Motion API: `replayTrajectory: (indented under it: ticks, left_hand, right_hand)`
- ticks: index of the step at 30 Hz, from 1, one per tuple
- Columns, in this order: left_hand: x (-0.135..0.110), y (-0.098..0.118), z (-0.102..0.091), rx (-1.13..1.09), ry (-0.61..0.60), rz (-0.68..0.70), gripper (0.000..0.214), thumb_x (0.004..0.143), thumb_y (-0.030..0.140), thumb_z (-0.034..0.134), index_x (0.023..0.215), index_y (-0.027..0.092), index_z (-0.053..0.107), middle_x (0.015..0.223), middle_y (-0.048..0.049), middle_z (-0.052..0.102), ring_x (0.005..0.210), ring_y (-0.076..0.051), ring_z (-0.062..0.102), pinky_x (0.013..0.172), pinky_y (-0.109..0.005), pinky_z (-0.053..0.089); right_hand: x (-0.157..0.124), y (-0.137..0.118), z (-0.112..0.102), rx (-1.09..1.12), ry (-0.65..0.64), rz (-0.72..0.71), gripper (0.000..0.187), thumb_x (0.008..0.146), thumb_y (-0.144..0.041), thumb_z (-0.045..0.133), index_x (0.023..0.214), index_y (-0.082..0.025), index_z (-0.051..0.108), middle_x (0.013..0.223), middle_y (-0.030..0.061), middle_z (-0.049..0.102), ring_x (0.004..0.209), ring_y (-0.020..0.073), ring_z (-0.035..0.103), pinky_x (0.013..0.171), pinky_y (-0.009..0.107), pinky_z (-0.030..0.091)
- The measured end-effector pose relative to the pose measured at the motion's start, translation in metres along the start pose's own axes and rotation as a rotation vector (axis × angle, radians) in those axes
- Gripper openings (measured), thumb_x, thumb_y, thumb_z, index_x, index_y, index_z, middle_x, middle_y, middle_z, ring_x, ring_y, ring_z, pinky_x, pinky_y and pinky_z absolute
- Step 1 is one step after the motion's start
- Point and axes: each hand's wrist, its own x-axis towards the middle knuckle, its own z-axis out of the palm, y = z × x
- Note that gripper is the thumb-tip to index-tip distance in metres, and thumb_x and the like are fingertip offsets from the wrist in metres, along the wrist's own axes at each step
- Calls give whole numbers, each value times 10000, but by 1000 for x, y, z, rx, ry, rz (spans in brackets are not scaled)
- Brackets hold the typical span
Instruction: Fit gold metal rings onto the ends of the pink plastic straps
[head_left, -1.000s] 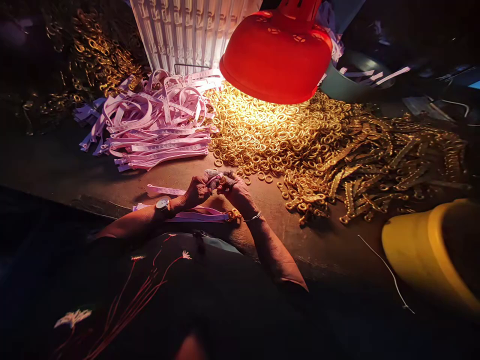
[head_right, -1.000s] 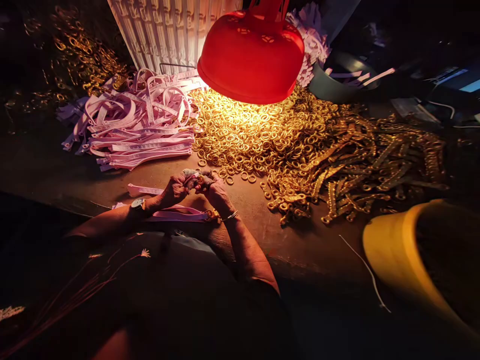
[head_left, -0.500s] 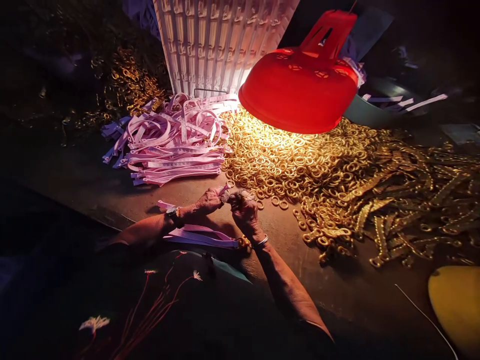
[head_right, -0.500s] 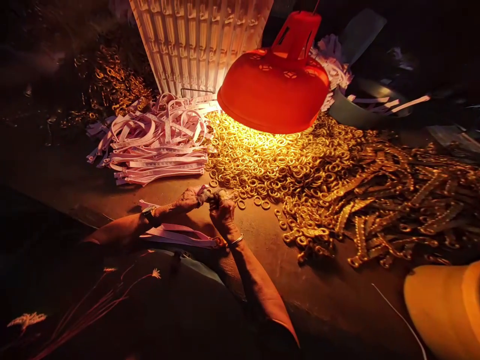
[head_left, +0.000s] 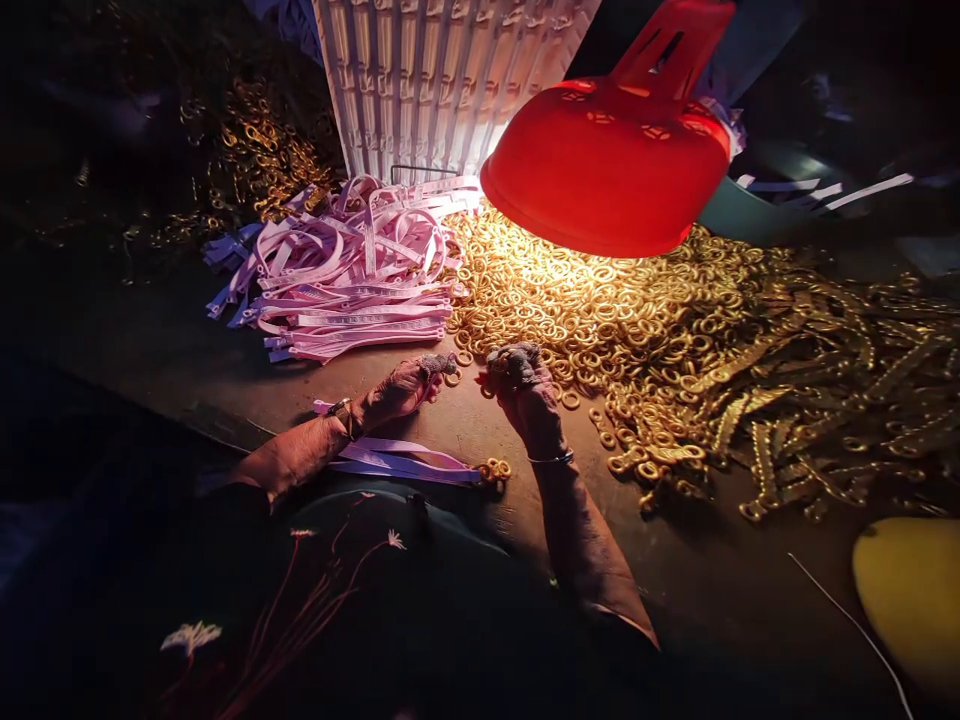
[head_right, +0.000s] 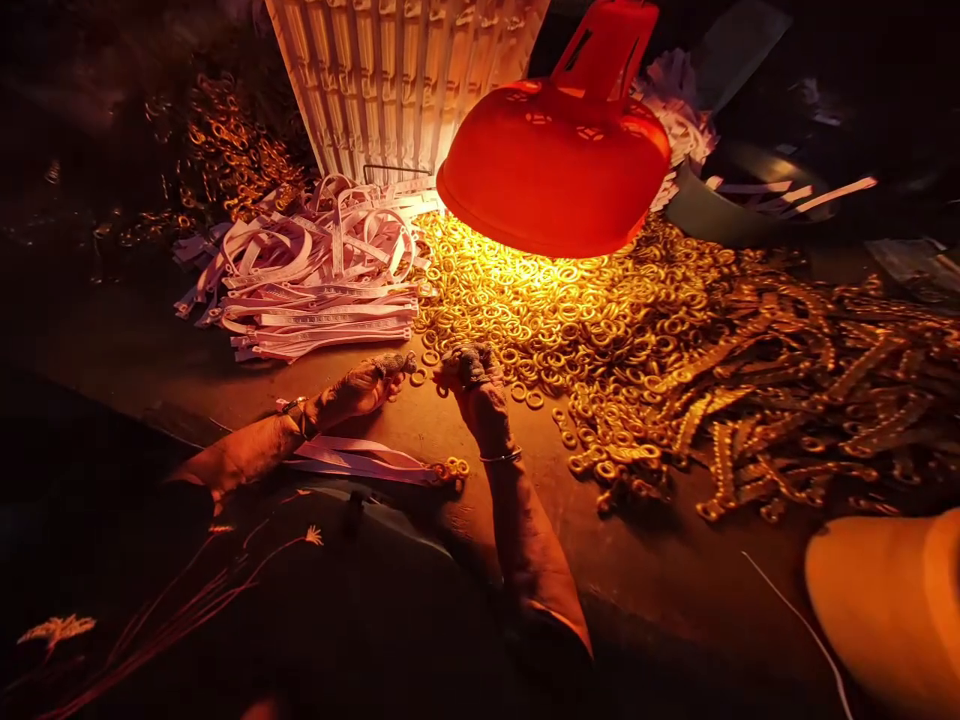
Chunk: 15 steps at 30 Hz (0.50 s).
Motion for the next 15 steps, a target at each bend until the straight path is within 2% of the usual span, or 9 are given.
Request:
replayTrajectory:
  ticks: [3, 6, 9, 15]
  left_hand:
    - [-7, 4, 9, 52, -7, 46, 291, 700, 356, 776, 741, 126, 603, 566, 35, 461, 453, -56, 384, 432, -198, 244]
    - [-15, 3, 17, 99, -48, 69, 313, 674, 331, 797, 670, 132, 556, 505, 68, 363, 414, -31, 277, 417, -193, 163]
    - [-20, -2, 22, 100, -33, 54, 291, 630, 288, 800, 664, 129, 559, 476, 80, 327, 400, -21, 231, 413, -189, 117]
    - [-22, -9, 29, 51, 12, -47, 182, 721, 232, 723, 695, 129, 576, 460, 67, 364, 386, -34, 254, 406, -192, 120]
  right_hand:
    - [-13, -2, 9, 54, 24, 102, 420, 754, -598, 700, 853, -240, 505, 665, -42, 542, 507, 104, 523, 427, 229, 418]
    - [-25, 1, 17, -25, 12, 125, 427, 762, -599, 688, 876, -236, 494, 677, -46, 569, 447, 64, 408, 381, 201, 312]
    - [-33, 4, 22, -139, 4, 86, 381, 835, -592, 611, 874, -229, 502, 655, -40, 577, 453, 60, 358, 433, 208, 332]
    - [-41, 7, 27, -360, -20, -23, 379, 905, -597, 500, 866, -222, 530, 642, -10, 532, 579, 119, 447, 567, 260, 397]
